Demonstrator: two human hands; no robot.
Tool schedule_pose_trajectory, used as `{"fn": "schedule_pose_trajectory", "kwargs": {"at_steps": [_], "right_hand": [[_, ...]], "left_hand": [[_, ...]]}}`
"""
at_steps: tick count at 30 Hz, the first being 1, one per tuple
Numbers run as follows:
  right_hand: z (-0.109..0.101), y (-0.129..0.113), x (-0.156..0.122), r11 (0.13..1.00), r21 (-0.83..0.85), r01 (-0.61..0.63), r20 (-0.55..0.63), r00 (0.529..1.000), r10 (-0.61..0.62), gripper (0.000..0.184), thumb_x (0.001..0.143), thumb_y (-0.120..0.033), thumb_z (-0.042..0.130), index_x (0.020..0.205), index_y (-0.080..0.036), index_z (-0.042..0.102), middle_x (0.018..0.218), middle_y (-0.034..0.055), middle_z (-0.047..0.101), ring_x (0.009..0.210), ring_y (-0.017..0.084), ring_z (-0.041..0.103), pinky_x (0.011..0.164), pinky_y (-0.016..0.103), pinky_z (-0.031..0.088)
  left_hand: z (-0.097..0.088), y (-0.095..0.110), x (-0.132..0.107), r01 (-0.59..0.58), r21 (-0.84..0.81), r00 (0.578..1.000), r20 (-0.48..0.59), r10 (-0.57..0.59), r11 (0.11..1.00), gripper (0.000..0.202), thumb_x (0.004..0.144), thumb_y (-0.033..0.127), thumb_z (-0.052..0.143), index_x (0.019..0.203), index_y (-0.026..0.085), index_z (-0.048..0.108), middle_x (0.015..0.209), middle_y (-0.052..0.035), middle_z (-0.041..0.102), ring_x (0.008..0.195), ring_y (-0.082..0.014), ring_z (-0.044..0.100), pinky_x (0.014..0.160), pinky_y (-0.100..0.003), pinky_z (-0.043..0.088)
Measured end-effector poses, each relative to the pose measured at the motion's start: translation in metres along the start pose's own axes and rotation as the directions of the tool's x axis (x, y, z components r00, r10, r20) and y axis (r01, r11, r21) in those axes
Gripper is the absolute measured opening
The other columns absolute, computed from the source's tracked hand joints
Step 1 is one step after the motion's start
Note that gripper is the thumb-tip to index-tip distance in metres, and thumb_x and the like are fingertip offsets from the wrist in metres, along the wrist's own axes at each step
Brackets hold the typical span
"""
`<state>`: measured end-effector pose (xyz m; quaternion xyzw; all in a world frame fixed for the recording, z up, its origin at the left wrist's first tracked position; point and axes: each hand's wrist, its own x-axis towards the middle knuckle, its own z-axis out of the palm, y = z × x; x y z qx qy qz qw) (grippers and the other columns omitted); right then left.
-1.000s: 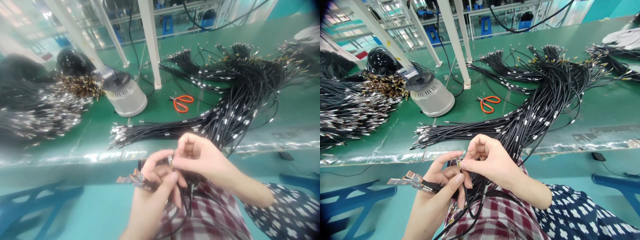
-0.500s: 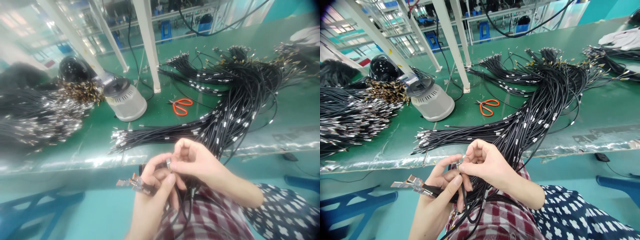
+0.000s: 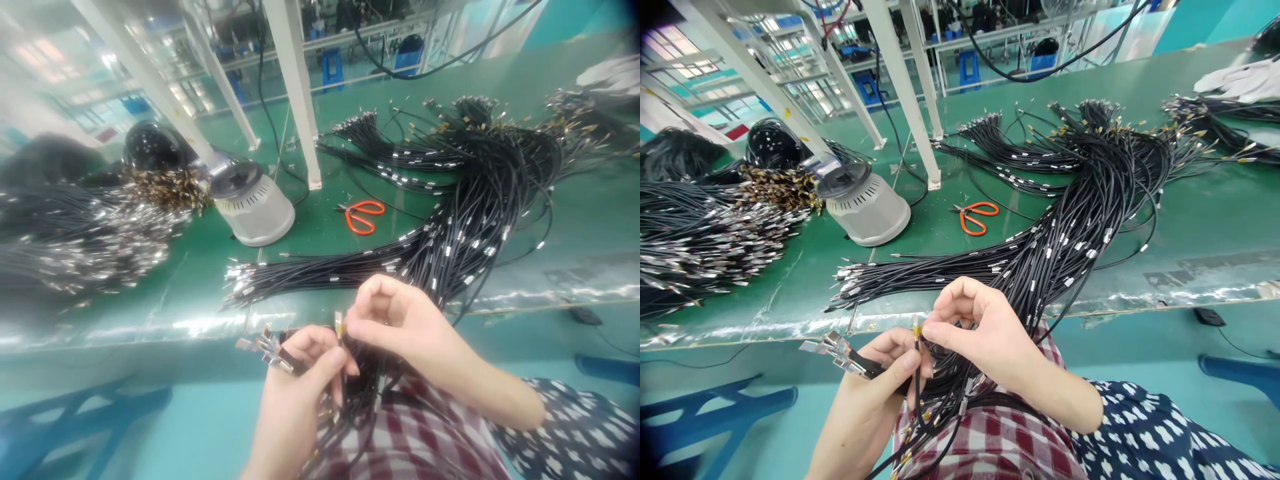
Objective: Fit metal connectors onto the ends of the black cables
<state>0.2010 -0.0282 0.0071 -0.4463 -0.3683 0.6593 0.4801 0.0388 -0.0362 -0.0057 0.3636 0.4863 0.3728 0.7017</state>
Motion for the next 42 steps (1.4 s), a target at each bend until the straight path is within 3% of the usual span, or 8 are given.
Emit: {"fn": "schedule_pose_trajectory", "kwargs": {"at_steps": [7,12,19,24,29,35,42], "right_hand": [[0.000,-0.001,0.000,0.999,0.012,-0.034,-0.047,0.998,0.035,0.037,0.067,-0.033,0.082,0.079,-0.019,0.051,0.069,-0.0011,0.070,0.063,0.012,0.063,0.066,0.027,0.046],[0.001,0.001,0.001,1.000,-0.021,-0.006,-0.074,0.997,0.004,0.036,0.066,-0.031,0.083,0.077,-0.018,0.051,0.070,-0.0025,0.070,0.064,0.011,0.062,0.066,0.026,0.046],[0.006,0.005,0.001,0.998,0.055,-0.005,-0.050,0.999,0.008,0.035,0.069,-0.026,0.081,0.077,-0.020,0.048,0.061,-0.0025,0.070,0.054,0.012,0.064,0.060,0.027,0.048],[0.009,0.008,0.003,0.997,0.071,0.006,-0.072,0.997,-0.001,0.035,0.070,-0.023,0.081,0.076,-0.020,0.046,0.054,-0.0054,0.067,0.046,0.010,0.061,0.055,0.024,0.048],[0.006,0.011,0.008,0.996,0.089,0.009,-0.045,0.999,-0.005,0.036,0.067,-0.018,0.081,0.075,-0.020,0.046,0.056,-0.0057,0.068,0.051,0.010,0.064,0.057,0.022,0.050],[0.004,0.006,0.011,0.998,-0.043,0.052,-0.071,0.996,-0.055,0.033,0.067,-0.012,0.079,0.071,-0.018,0.047,0.060,-0.0037,0.069,0.057,0.011,0.065,0.058,0.022,0.051],[0.004,0.007,0.010,0.995,-0.080,0.059,-0.069,0.996,-0.064,0.031,0.069,-0.008,0.073,0.071,-0.019,0.045,0.061,-0.0031,0.069,0.058,0.012,0.065,0.060,0.024,0.050]], "left_hand": [[0.002,-0.002,-0.001,-0.006,-0.052,1.000,0.004,0.006,0.999,0.016,0.080,0.026,0.070,0.074,0.017,0.057,0.060,0.0011,0.063,0.048,-0.0077,0.048,0.047,-0.019,0.036],[0.001,-0.002,-0.002,0.012,-0.056,1.000,0.000,-0.012,0.998,0.018,0.074,0.022,0.075,0.074,0.018,0.057,0.056,0.0034,0.061,0.047,-0.0082,0.047,0.044,-0.018,0.035],[0.004,-0.002,-0.002,0.013,-0.112,0.998,-0.062,-0.020,0.994,0.015,0.074,0.022,0.073,0.068,0.015,0.060,0.058,-0.0014,0.066,0.049,-0.0090,0.050,0.045,-0.017,0.038],[0.003,-0.008,-0.001,0.022,-0.178,0.999,-0.028,-0.027,0.984,0.015,0.079,0.022,0.069,0.068,0.015,0.062,0.063,-0.0023,0.068,0.046,-0.0077,0.049,0.045,-0.017,0.038],[0.001,-0.009,0.001,0.061,-0.225,0.998,0.035,-0.054,0.973,0.020,0.080,0.026,0.070,0.065,0.015,0.063,0.056,-0.0003,0.063,0.044,-0.0076,0.048,0.044,-0.018,0.038],[0.003,-0.009,0.001,0.050,-0.233,0.999,0.020,-0.046,0.971,0.018,0.082,0.024,0.068,0.067,0.016,0.063,0.056,0.0004,0.063,0.045,-0.0075,0.049,0.043,-0.017,0.038],[0.006,-0.010,0.000,0.039,-0.209,0.998,-0.035,-0.048,0.977,0.020,0.081,0.026,0.069,0.066,0.014,0.062,0.057,-0.0001,0.062,0.044,-0.0065,0.046,0.042,-0.016,0.035]]}}
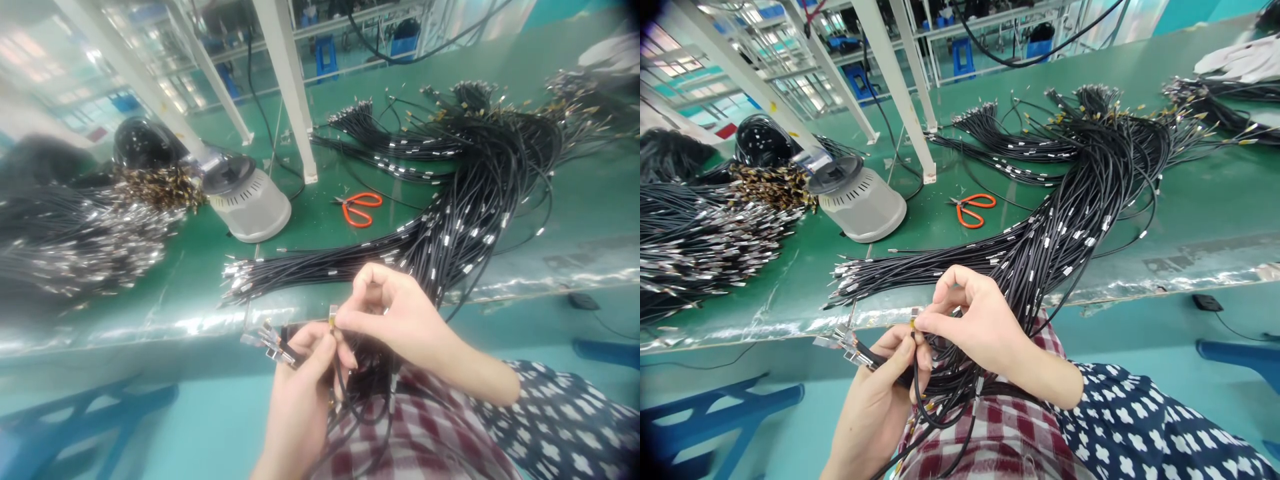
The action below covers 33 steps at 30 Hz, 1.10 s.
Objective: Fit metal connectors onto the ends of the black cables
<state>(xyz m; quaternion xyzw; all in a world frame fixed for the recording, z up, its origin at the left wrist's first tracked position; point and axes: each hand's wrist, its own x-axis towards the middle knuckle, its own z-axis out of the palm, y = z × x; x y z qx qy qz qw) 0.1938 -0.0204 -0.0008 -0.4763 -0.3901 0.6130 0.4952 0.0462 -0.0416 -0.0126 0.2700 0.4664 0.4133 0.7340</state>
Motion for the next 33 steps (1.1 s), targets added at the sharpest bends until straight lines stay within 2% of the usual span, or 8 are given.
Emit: {"fn": "schedule_pose_trajectory", "kwargs": {"at_steps": [3,6,11,17,22,25,30,33], "right_hand": [[0.000,0.004,0.001,0.999,0.033,0.019,0.018,1.000,-0.020,0.032,0.070,-0.009,0.072,0.071,-0.020,0.043,0.064,-0.0030,0.069,0.060,0.012,0.064,0.060,0.024,0.049],[0.003,0.006,-0.002,0.996,-0.041,0.083,-0.018,0.996,-0.084,0.032,0.071,-0.009,0.071,0.070,-0.021,0.041,0.064,-0.0035,0.068,0.060,0.011,0.061,0.059,0.023,0.045],[0.005,0.000,-0.011,0.976,-0.150,0.159,-0.057,0.984,-0.169,0.028,0.074,-0.008,0.069,0.071,-0.021,0.044,0.069,-0.0030,0.068,0.065,0.013,0.063,0.064,0.025,0.046],[-0.002,0.000,0.005,0.994,0.089,-0.066,0.182,0.982,0.049,0.036,0.066,-0.018,0.081,0.082,-0.019,0.049,0.070,-0.0030,0.069,0.063,0.012,0.063,0.066,0.028,0.049],[-0.001,0.009,0.020,0.977,0.190,-0.095,0.313,0.949,0.032,0.039,0.064,-0.015,0.083,0.089,-0.018,0.054,0.079,-0.0011,0.071,0.066,0.010,0.063,0.065,0.024,0.049],[0.000,0.016,0.027,0.944,0.291,-0.155,0.401,0.916,0.027,0.037,0.063,-0.013,0.083,0.088,-0.018,0.056,0.070,-0.0041,0.070,0.060,0.009,0.063,0.063,0.022,0.049],[-0.005,0.023,0.032,0.934,0.311,-0.177,0.473,0.881,0.009,0.026,0.073,-0.021,0.078,0.088,-0.017,0.057,0.064,-0.0042,0.068,0.055,0.009,0.063,0.059,0.021,0.048],[-0.007,0.021,0.028,0.975,0.212,-0.067,0.409,0.912,-0.026,0.015,0.087,-0.030,0.065,0.095,-0.018,0.061,0.075,-0.0011,0.068,0.062,0.009,0.061,0.064,0.021,0.047]], "left_hand": [[-0.003,0.001,0.002,0.025,-0.006,0.999,0.046,-0.025,1.000,0.018,0.082,0.025,0.067,0.069,0.015,0.061,0.055,0.0010,0.061,0.043,-0.0060,0.045,0.042,-0.016,0.035],[-0.006,0.001,0.003,0.039,0.028,0.995,0.088,-0.041,0.999,0.015,0.081,0.026,0.070,0.073,0.016,0.061,0.053,0.0027,0.059,0.043,-0.0062,0.046,0.042,-0.016,0.034],[-0.008,0.003,0.001,-0.002,0.073,0.999,0.032,0.000,0.997,0.019,0.074,0.024,0.076,0.068,0.016,0.060,0.051,0.0019,0.061,0.045,-0.0071,0.048,0.042,-0.016,0.036],[-0.011,0.006,0.004,0.056,0.006,0.989,0.138,-0.056,0.998,0.019,0.074,0.026,0.076,0.065,0.015,0.063,0.049,-0.0006,0.065,0.037,-0.0067,0.048,0.036,-0.015,0.035],[-0.018,0.006,0.015,0.067,-0.027,0.956,0.287,-0.057,0.997,0.019,0.075,0.029,0.075,0.067,0.013,0.068,0.046,-0.0033,0.065,0.031,-0.0051,0.045,0.034,-0.014,0.031],[-0.021,0.007,0.019,0.091,-0.016,0.922,0.378,-0.078,0.996,0.024,0.075,0.032,0.075,0.064,0.012,0.069,0.043,-0.0041,0.063,0.030,-0.0059,0.045,0.034,-0.016,0.030],[-0.021,0.008,0.020,0.113,-0.015,0.921,0.378,-0.099,0.993,0.019,0.076,0.031,0.074,0.067,0.014,0.071,0.047,-0.0042,0.065,0.031,-0.0059,0.047,0.033,-0.015,0.031],[-0.018,0.008,0.019,0.129,-0.022,0.933,0.342,-0.114,0.991,0.014,0.077,0.027,0.073,0.072,0.014,0.073,0.049,-0.0041,0.067,0.031,-0.0050,0.046,0.033,-0.014,0.030]]}}
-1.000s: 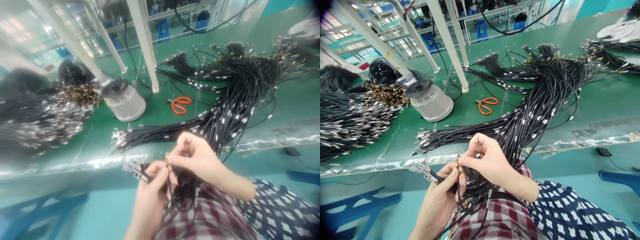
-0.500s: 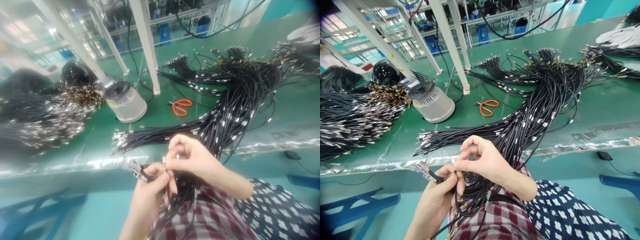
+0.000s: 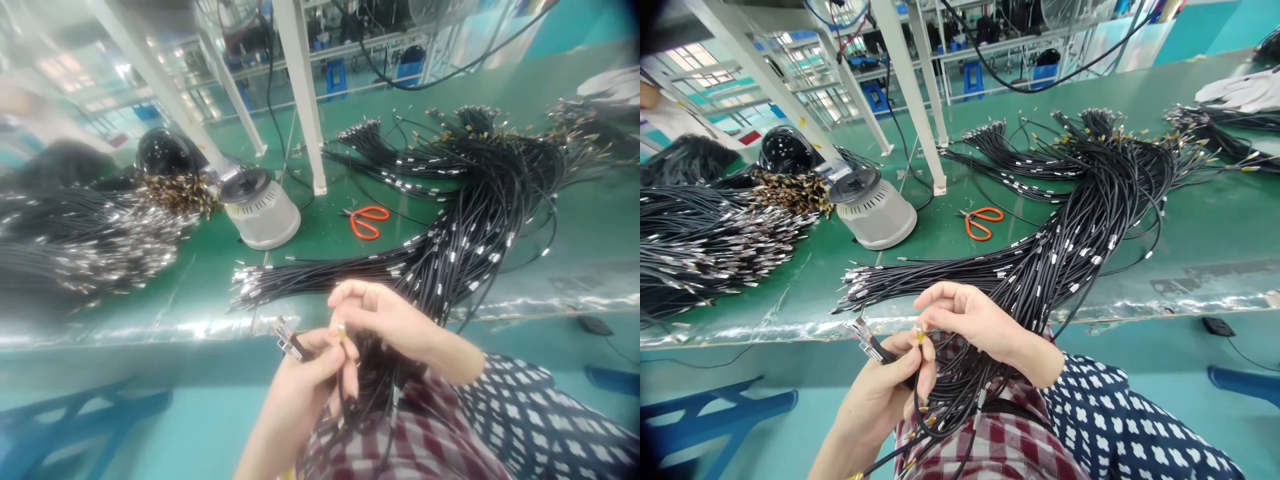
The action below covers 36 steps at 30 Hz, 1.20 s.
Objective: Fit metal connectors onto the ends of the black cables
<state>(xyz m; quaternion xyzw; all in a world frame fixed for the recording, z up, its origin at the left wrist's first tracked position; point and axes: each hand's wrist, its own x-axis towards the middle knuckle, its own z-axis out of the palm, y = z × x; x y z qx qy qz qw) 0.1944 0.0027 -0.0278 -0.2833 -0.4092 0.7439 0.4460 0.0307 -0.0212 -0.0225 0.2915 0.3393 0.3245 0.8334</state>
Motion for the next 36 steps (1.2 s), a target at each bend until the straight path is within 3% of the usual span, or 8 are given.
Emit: {"fn": "schedule_pose_trajectory", "kwargs": {"at_steps": [6,9,12,17,24,29,32,36], "right_hand": [[0.014,-0.023,-0.028,0.913,-0.361,0.191,-0.003,0.979,-0.206,0.027,0.093,-0.037,0.055,0.082,-0.019,0.071,0.092,0.0037,0.060,0.090,0.016,0.061,0.087,0.031,0.047],[0.025,-0.029,-0.045,0.852,-0.445,0.274,0.210,0.957,-0.199,0.025,0.093,-0.038,0.055,0.088,-0.020,0.071,0.093,0.0037,0.066,0.091,0.017,0.063,0.092,0.032,0.046],[0.034,-0.010,-0.054,0.595,-0.690,0.412,0.462,0.884,-0.076,0.022,0.096,-0.029,0.050,0.108,-0.020,0.066,0.101,0.0041,0.072,0.096,0.016,0.063,0.088,0.026,0.047],[0.036,0.045,-0.058,-0.003,-0.822,0.569,0.568,0.821,-0.052,0.019,0.096,-0.025,0.048,0.104,-0.018,0.064,0.095,0.0046,0.074,0.087,0.018,0.064,0.075,0.030,0.049],[0.025,0.079,-0.064,-0.353,-0.770,0.531,0.477,0.848,0.233,0.012,0.079,-0.021,0.066,0.070,-0.014,0.068,0.066,0.0078,0.070,0.059,0.022,0.061,0.059,0.035,0.049],[0.030,0.039,-0.063,0.109,-0.890,0.443,0.448,0.894,0.027,0.025,0.089,-0.023,0.053,0.068,-0.024,0.067,0.064,0.0017,0.068,0.057,0.018,0.061,0.058,0.030,0.049],[0.033,-0.011,-0.057,0.185,-0.903,0.388,0.387,0.921,-0.041,0.026,0.091,-0.029,0.054,0.068,-0.025,0.065,0.065,-0.0010,0.066,0.059,0.014,0.061,0.059,0.025,0.048],[0.032,-0.045,-0.040,0.405,-0.913,0.056,-0.041,0.973,-0.226,0.009,0.080,-0.024,0.069,0.077,-0.022,0.061,0.066,-0.0033,0.060,0.059,0.012,0.056,0.053,0.021,0.044]], "left_hand": [[0.001,-0.001,0.001,-0.062,-0.029,0.998,-0.018,0.062,0.998,0.031,0.085,0.040,0.062,0.074,0.014,0.074,0.055,-0.0049,0.067,0.034,-0.0069,0.048,0.039,-0.019,0.033],[-0.002,0.004,0.003,-0.077,-0.030,0.997,-0.026,0.076,0.997,0.027,0.087,0.036,0.060,0.081,0.013,0.074,0.060,-0.0027,0.062,0.042,-0.0062,0.045,0.048,-0.020,0.033],[-0.005,0.009,0.006,-0.063,-0.066,0.998,0.004,0.064,0.996,0.017,0.078,0.026,0.072,0.089,0.013,0.072,0.066,-0.0016,0.058,0.050,-0.0063,0.039,0.051,-0.020,0.030],[-0.007,0.014,0.010,-0.098,-0.051,0.995,0.030,0.100,0.994,0.013,0.076,0.016,0.072,0.087,0.015,0.068,0.074,-0.0019,0.056,0.060,-0.0086,0.045,0.059,-0.022,0.033],[-0.004,0.018,0.011,-0.082,0.051,0.994,0.071,0.078,0.995,0.011,0.085,0.023,0.064,0.083,0.012,0.067,0.066,-0.0029,0.058,0.054,-0.0079,0.047,0.055,-0.022,0.034],[-0.003,0.013,0.010,-0.079,0.109,0.997,0.021,0.078,0.991,0.009,0.086,0.024,0.061,0.085,0.016,0.064,0.057,0.0005,0.060,0.037,-0.0069,0.049,0.040,-0.019,0.031],[0.003,0.005,0.010,-0.053,0.188,0.998,-0.025,0.059,0.981,0.009,0.082,0.024,0.067,0.082,0.017,0.061,0.054,0.0007,0.063,0.033,-0.0101,0.053,0.034,-0.019,0.033],[0.017,-0.004,0.008,-0.001,0.324,0.999,-0.035,0.013,0.946,0.016,0.076,0.024,0.070,0.079,0.018,0.056,0.053,0.0028,0.060,0.031,-0.0079,0.050,0.030,-0.016,0.031]]}}
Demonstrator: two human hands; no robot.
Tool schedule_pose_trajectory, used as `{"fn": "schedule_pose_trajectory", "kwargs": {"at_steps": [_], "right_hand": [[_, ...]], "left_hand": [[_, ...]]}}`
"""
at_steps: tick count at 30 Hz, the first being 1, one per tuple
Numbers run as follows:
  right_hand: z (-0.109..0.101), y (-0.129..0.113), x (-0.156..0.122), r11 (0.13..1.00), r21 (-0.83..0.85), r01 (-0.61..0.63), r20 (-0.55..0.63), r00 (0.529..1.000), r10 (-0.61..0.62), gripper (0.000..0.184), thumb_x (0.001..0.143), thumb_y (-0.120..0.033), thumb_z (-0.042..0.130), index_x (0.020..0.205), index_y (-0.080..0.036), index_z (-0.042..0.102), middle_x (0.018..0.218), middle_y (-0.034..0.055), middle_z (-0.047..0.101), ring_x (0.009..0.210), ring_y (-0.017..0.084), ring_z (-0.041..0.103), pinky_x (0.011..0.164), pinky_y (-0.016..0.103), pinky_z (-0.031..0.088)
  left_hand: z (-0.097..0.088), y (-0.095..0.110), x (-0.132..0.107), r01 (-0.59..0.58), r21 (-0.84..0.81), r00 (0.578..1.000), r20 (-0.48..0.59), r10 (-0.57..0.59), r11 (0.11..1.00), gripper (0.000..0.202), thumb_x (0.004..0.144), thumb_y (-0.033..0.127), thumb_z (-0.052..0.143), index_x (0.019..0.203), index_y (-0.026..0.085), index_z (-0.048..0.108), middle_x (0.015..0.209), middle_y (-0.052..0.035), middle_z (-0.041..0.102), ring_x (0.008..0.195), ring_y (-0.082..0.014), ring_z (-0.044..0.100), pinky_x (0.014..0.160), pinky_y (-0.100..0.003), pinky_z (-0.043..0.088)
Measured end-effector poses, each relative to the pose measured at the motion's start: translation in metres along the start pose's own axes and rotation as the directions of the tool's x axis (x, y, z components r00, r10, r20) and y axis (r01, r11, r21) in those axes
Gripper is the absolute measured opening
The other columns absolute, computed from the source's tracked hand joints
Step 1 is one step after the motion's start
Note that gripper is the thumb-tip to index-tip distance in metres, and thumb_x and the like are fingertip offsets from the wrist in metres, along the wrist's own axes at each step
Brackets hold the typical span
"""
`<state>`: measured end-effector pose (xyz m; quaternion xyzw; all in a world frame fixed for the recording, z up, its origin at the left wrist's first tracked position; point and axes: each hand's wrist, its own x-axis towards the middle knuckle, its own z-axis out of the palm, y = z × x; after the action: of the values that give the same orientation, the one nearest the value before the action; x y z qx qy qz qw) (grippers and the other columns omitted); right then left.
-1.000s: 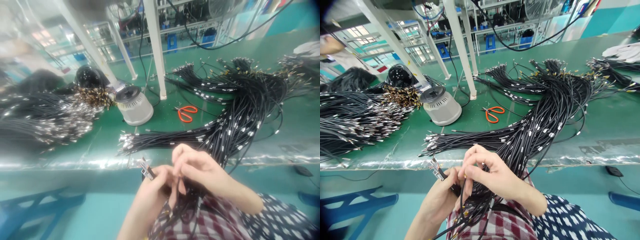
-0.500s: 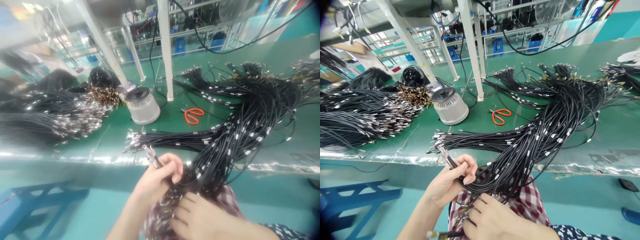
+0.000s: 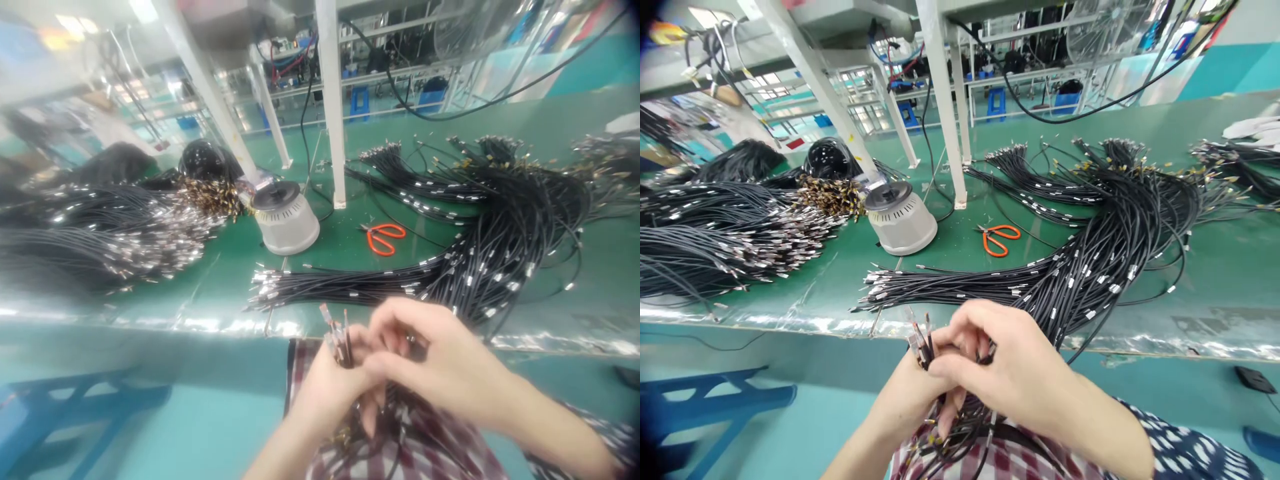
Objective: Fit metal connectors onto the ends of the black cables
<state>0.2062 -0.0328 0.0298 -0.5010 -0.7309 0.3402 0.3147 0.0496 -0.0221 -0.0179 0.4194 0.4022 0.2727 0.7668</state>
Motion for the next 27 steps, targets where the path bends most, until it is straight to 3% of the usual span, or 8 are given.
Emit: {"fn": "schedule_pose_trajectory", "kwargs": {"at_steps": [2,4,6,10,13,19,23,27], "right_hand": [[0.003,0.001,0.009,0.987,0.134,-0.088,-0.071,0.993,0.098,0.025,0.069,-0.023,0.078,0.088,-0.022,0.062,0.072,-0.0033,0.060,0.064,0.013,0.056,0.056,0.021,0.044],[0.010,0.005,0.016,0.965,0.249,-0.086,-0.061,0.993,0.104,0.023,0.069,-0.022,0.077,0.087,-0.021,0.063,0.076,-0.0021,0.062,0.067,0.013,0.057,0.060,0.022,0.045],[0.015,0.010,0.021,0.913,0.391,-0.116,-0.022,0.991,0.136,0.011,0.075,-0.022,0.072,0.079,-0.018,0.063,0.073,-0.0013,0.064,0.064,0.012,0.057,0.059,0.022,0.045],[0.012,0.026,0.028,0.707,0.654,-0.269,0.140,0.962,0.237,0.021,0.073,-0.026,0.076,0.073,-0.015,0.058,0.066,-0.0030,0.062,0.059,0.009,0.058,0.059,0.020,0.047],[0.008,0.036,0.030,0.634,0.715,-0.296,0.161,0.951,0.263,0.026,0.066,-0.025,0.081,0.070,-0.014,0.059,0.066,-0.0035,0.063,0.060,0.008,0.058,0.061,0.019,0.049],[0.012,0.040,0.028,0.566,0.770,-0.297,0.164,0.948,0.274,0.019,0.063,-0.018,0.081,0.072,-0.013,0.066,0.065,-0.0026,0.066,0.056,0.007,0.058,0.058,0.018,0.050],[0.016,0.042,0.026,0.525,0.801,-0.289,0.124,0.937,0.326,0.031,0.056,-0.014,0.085,0.078,-0.015,0.064,0.062,-0.0046,0.066,0.055,0.007,0.058,0.057,0.018,0.050],[0.018,0.043,0.024,0.503,0.816,-0.285,0.097,0.925,0.366,0.027,0.057,-0.016,0.086,0.072,-0.014,0.064,0.058,-0.0053,0.064,0.051,0.005,0.057,0.052,0.015,0.048]], "left_hand": [[0.004,-0.001,-0.001,0.010,0.063,1.000,-0.012,-0.010,0.998,0.013,0.077,0.024,0.067,0.077,0.018,0.055,0.048,0.0052,0.054,0.028,-0.0056,0.043,0.029,-0.015,0.025],[0.005,-0.002,-0.002,0.014,0.075,0.999,-0.043,-0.011,0.997,0.014,0.076,0.023,0.069,0.075,0.016,0.057,0.042,0.0070,0.049,0.028,-0.0041,0.040,0.030,-0.014,0.024],[0.003,-0.003,-0.003,-0.003,-0.015,0.999,-0.044,0.002,1.000,0.019,0.072,0.025,0.075,0.078,0.015,0.060,0.041,0.0066,0.051,0.029,-0.0049,0.043,0.033,-0.015,0.030],[-0.001,-0.003,-0.002,-0.103,-0.252,0.994,-0.054,0.093,0.962,0.029,0.071,0.035,0.077,0.085,0.016,0.060,0.058,-0.0005,0.066,0.039,-0.0130,0.059,0.043,-0.023,0.046],[0.000,-0.002,-0.002,-0.131,-0.250,0.987,-0.125,0.102,0.959,0.020,0.077,0.031,0.072,0.081,0.015,0.061,0.058,-0.0028,0.066,0.048,-0.0153,0.061,0.047,-0.025,0.049],[0.002,-0.003,-0.002,-0.209,-0.220,0.950,-0.276,0.145,0.953,0.018,0.070,0.022,0.077,0.062,0.012,0.064,0.062,-0.0001,0.060,0.047,-0.0102,0.054,0.046,-0.022,0.043],[0.006,-0.004,-0.004,-0.200,-0.323,0.929,-0.364,0.074,0.925,0.016,0.070,0.024,0.078,0.068,0.013,0.066,0.056,0.0010,0.059,0.047,-0.0088,0.052,0.047,-0.020,0.040],[0.010,-0.003,-0.006,-0.226,-0.427,0.913,-0.406,0.038,0.876,0.012,0.073,0.026,0.076,0.074,0.015,0.071,0.060,0.0008,0.061,0.051,-0.0093,0.054,0.048,-0.020,0.043]]}}
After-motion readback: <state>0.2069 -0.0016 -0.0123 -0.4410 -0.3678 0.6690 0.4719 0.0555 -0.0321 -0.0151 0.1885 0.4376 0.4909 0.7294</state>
